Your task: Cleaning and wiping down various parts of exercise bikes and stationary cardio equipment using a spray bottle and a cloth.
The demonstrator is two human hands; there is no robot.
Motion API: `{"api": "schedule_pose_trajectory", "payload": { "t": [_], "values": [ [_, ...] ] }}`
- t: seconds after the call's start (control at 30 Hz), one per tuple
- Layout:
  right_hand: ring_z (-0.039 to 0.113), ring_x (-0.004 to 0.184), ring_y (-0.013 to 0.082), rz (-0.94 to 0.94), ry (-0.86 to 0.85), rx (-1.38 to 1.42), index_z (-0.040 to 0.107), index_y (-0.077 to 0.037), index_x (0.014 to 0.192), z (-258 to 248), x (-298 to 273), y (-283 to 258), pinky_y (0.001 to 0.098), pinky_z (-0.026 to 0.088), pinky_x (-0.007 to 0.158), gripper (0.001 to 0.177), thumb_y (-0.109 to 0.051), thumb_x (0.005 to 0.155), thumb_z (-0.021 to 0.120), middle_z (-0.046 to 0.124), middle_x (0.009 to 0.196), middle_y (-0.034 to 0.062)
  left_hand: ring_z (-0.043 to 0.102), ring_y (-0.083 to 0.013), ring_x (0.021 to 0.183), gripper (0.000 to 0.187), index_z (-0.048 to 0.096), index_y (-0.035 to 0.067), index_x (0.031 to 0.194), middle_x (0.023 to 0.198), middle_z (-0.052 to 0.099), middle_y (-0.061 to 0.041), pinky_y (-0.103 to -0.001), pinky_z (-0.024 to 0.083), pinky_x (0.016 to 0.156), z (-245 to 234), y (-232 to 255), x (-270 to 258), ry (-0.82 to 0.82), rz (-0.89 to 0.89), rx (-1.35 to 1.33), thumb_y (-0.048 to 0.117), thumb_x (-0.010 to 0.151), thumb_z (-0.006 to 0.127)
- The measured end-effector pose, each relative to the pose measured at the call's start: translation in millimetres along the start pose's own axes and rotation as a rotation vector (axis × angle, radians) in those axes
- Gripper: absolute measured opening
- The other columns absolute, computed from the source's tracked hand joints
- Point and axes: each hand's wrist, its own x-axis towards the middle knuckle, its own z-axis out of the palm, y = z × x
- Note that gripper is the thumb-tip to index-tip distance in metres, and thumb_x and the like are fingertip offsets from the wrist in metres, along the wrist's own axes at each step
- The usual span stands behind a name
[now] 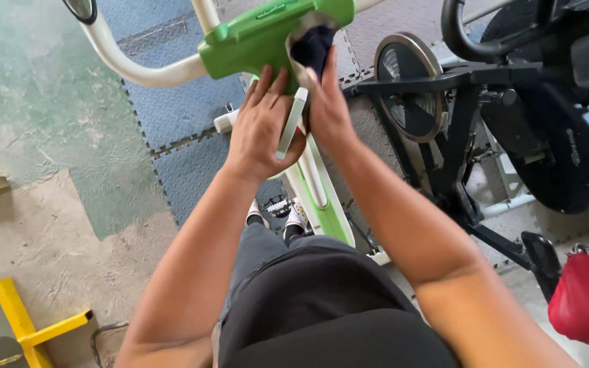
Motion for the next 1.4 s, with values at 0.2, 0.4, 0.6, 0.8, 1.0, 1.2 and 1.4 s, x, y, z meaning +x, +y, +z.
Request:
{"api": "schedule_pose_trajectory", "payload": {
  "t": [0.2, 0.4, 0.6, 0.8, 1.0, 1.2, 1.4],
  "values": [
    [0.048, 0.109, 0.0262, 0.206, 0.317, 0.147, 0.043, -0.002, 0.158, -7.6, 70.6, 3.2, 0.0421, 0.041, 0.096, 0.059, -0.036, 0.111, 0.052, 0.051, 0.129, 0.0177, 0.037, -0.0469, 0.148, 0.039, 0.065, 0.001, 0.114, 0.152, 0.05, -0.028, -0.054, 0.031, 0.124, -2.9, -2.4, 1.0, -0.07, -0.019, 0.069, 0.022, 0.082, 0.074],
    [0.063, 0.114, 0.0217, 0.106, 0.603, 0.389, 0.043, -0.014, 0.146, 3.3, 78.3, -13.0, 0.0362, 0.054, 0.095, 0.053, -0.042, 0.102, 0.052, 0.063, 0.13, 0.007, 0.037, -0.0485, 0.147, 0.041, 0.067, 0.003, 0.114, 0.15, 0.05, -0.029, -0.055, 0.03, 0.121, -1.2, 1.8, -0.8, -0.041, -0.029, 0.014, 0.023, 0.078, 0.074],
    [0.062, 0.102, 0.0216, 0.029, 0.406, 0.114, 0.055, -0.001, 0.138, 8.4, 49.0, -1.6, 0.0359, 0.053, 0.09, 0.048, -0.032, 0.103, 0.064, 0.066, 0.118, 0.012, 0.035, -0.0488, 0.146, 0.048, 0.067, 0.003, 0.12, 0.15, 0.049, -0.03, -0.055, 0.029, 0.121, 0.8, -0.3, 0.9, -0.037, -0.021, 0.024, 0.022, 0.077, 0.073],
    [0.066, 0.098, 0.02, 0.089, 0.417, 0.034, 0.06, 0.001, 0.134, 0.4, 81.7, -6.4, 0.0349, 0.056, 0.085, 0.056, -0.042, 0.099, 0.062, 0.071, 0.114, 0.0111, 0.035, -0.0483, 0.148, 0.041, 0.065, 0.003, 0.11, 0.151, 0.048, -0.029, -0.052, 0.029, 0.124, -1.4, 5.6, 2.3, -0.084, -0.033, 0.089, 0.024, 0.076, 0.074],
    [0.068, 0.096, 0.0266, 0.336, 0.694, 0.256, 0.056, -0.002, 0.134, 15.0, 83.2, -57.0, 0.0416, 0.059, 0.074, 0.077, -0.064, 0.088, 0.052, 0.067, 0.116, 0.0125, 0.032, -0.0488, 0.147, 0.048, 0.064, -0.002, 0.112, 0.152, 0.045, -0.03, -0.054, 0.026, 0.122, 2.7, 3.3, 0.7, -0.107, -0.043, 0.113, 0.026, 0.074, 0.077],
    [0.067, 0.105, 0.0273, 0.156, 0.491, 0.243, 0.05, 0.003, 0.139, 11.3, 55.6, -17.6, 0.0404, 0.059, 0.086, 0.075, -0.053, 0.091, 0.065, 0.065, 0.125, 0.0193, 0.031, -0.0468, 0.148, 0.05, 0.063, -0.002, 0.111, 0.153, 0.045, -0.028, -0.053, 0.025, 0.124, 4.6, 4.3, 3.8, -0.153, -0.066, 0.171, 0.027, 0.072, 0.077],
    [0.067, 0.107, 0.0229, 0.144, 0.423, 0.06, 0.045, -0.002, 0.139, 0.4, 66.7, -7.1, 0.0367, 0.059, 0.09, 0.069, -0.046, 0.092, 0.069, 0.066, 0.126, 0.0169, 0.03, -0.0485, 0.148, 0.051, 0.064, -0.001, 0.114, 0.152, 0.045, -0.03, -0.054, 0.025, 0.122, 4.6, 8.3, 3.7, -0.109, -0.04, 0.143, 0.03, 0.075, 0.076]
  ]
}}
